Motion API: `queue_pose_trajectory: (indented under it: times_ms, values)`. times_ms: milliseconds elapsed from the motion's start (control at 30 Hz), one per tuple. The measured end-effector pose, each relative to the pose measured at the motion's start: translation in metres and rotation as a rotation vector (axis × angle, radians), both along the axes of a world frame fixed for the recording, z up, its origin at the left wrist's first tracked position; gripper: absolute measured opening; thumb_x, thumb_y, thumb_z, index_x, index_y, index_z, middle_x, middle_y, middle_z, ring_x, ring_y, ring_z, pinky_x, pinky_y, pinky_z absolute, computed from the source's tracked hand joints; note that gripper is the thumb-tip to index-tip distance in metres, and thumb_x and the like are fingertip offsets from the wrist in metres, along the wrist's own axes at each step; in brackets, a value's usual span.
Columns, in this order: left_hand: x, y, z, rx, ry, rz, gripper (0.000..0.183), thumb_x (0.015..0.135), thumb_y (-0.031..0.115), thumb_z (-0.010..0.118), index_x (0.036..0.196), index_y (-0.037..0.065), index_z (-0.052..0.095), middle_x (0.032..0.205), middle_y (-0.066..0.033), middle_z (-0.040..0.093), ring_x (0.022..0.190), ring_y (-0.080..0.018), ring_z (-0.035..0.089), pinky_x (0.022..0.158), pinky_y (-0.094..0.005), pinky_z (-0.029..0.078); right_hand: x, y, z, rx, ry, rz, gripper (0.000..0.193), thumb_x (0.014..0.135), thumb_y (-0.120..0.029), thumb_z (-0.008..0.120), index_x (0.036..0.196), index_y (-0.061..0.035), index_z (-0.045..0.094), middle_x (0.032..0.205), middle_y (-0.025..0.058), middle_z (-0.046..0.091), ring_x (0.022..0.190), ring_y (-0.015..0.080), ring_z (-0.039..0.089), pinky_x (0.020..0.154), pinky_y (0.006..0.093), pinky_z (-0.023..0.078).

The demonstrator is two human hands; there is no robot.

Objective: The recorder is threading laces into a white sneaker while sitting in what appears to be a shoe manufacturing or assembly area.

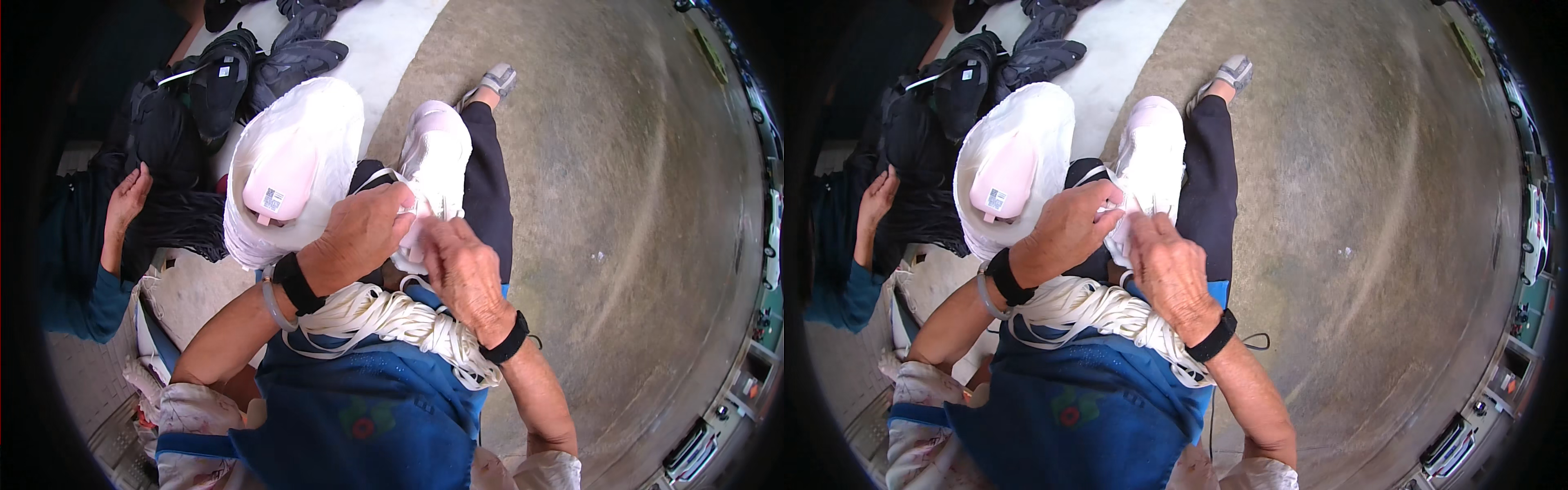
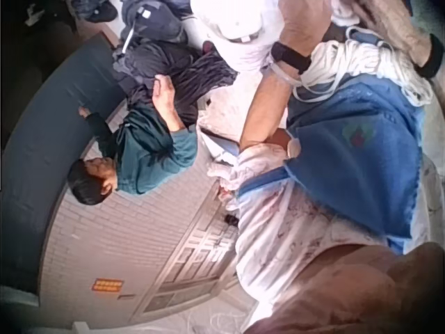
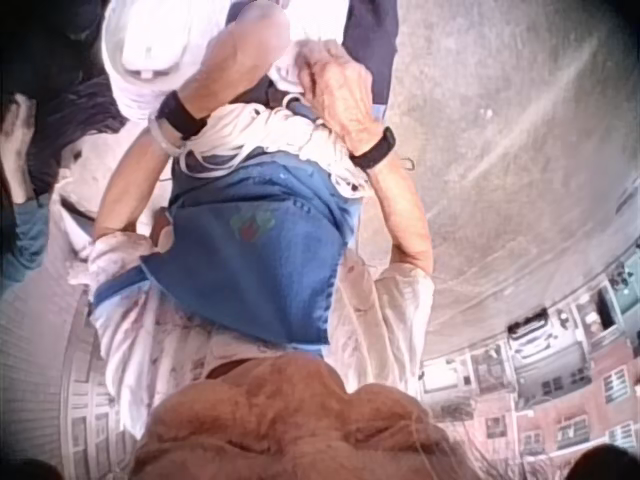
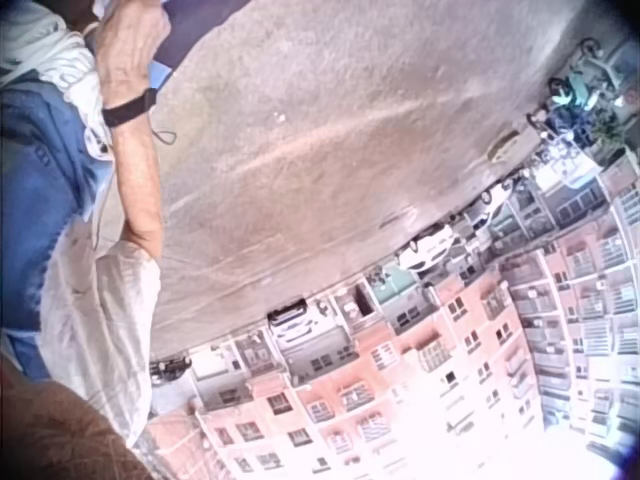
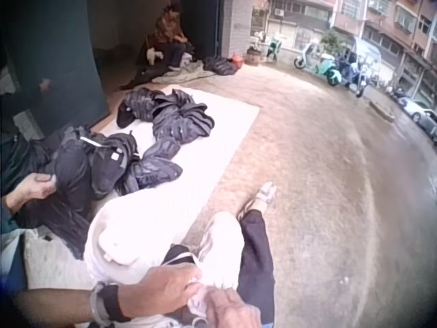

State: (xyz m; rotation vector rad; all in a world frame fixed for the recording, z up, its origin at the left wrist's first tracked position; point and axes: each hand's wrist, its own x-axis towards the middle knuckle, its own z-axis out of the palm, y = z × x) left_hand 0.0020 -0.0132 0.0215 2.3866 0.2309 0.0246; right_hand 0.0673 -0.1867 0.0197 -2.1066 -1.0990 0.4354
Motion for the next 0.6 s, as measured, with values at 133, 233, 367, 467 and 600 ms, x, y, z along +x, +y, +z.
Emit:
queue_pose_trajectory:
  times_ms: [133,233,367,467,600]
  values:
    - [0.006,-0.001,0.002,0.09,0.085,-0.007,0.017,0.084,0.012,0.065,0.097,0.004,0.056,0.084,-0.0161,0.065,0.077,-0.0362,0.064,0.066,-0.043,0.049,0.024,-0.009,-0.005,-0.061,-0.121,-0.193,0.028,0.084,-0.01,0.064,0.111,-0.005,0.062,0.091,0.0134,0.058,0.07,0.0341,0.064,0.062,0.0436,0.053]
    - [0.008,-0.001,0.001,0.14,0.151,-0.015,0.017,0.084,0.012,0.065,0.097,0.004,0.056,0.082,-0.0169,0.064,0.078,-0.0365,0.064,0.066,-0.0443,0.049,0.031,-0.012,-0.01,-0.004,-0.106,-0.242,0.026,0.085,-0.01,0.064,0.11,-0.0053,0.063,0.093,0.0132,0.059,0.071,0.0333,0.064,0.062,0.0412,0.053]
    - [0.008,0.0,-0.003,0.159,0.148,-0.039,0.016,0.084,0.012,0.064,0.095,0.004,0.056,0.08,-0.0166,0.064,0.076,-0.0367,0.064,0.066,-0.0443,0.049,0.03,-0.012,-0.015,0.027,0.039,-0.295,0.021,0.084,-0.009,0.065,0.104,-0.0054,0.066,0.09,0.013,0.06,0.071,0.0324,0.064,0.062,0.0395,0.052]
    - [0.007,0.001,-0.003,0.145,0.119,-0.039,0.014,0.082,0.01,0.063,0.092,0.004,0.056,0.076,-0.0161,0.064,0.072,-0.0371,0.063,0.064,-0.045,0.049,0.025,-0.006,-0.014,0.035,0.09,-0.286,0.018,0.083,-0.009,0.065,0.101,-0.0047,0.067,0.087,0.0132,0.06,0.071,0.0316,0.064,0.063,0.0395,0.052]
    - [0.002,0.009,0.017,0.167,0.041,-0.087,0.009,0.078,0.005,0.06,0.085,0.004,0.055,0.067,-0.0154,0.061,0.066,-0.0369,0.062,0.061,-0.0463,0.047,0.03,-0.003,-0.019,0.025,0.05,-0.284,0.015,0.083,-0.007,0.065,0.098,-0.0038,0.067,0.085,0.0135,0.06,0.07,0.0298,0.063,0.063,0.0382,0.051]
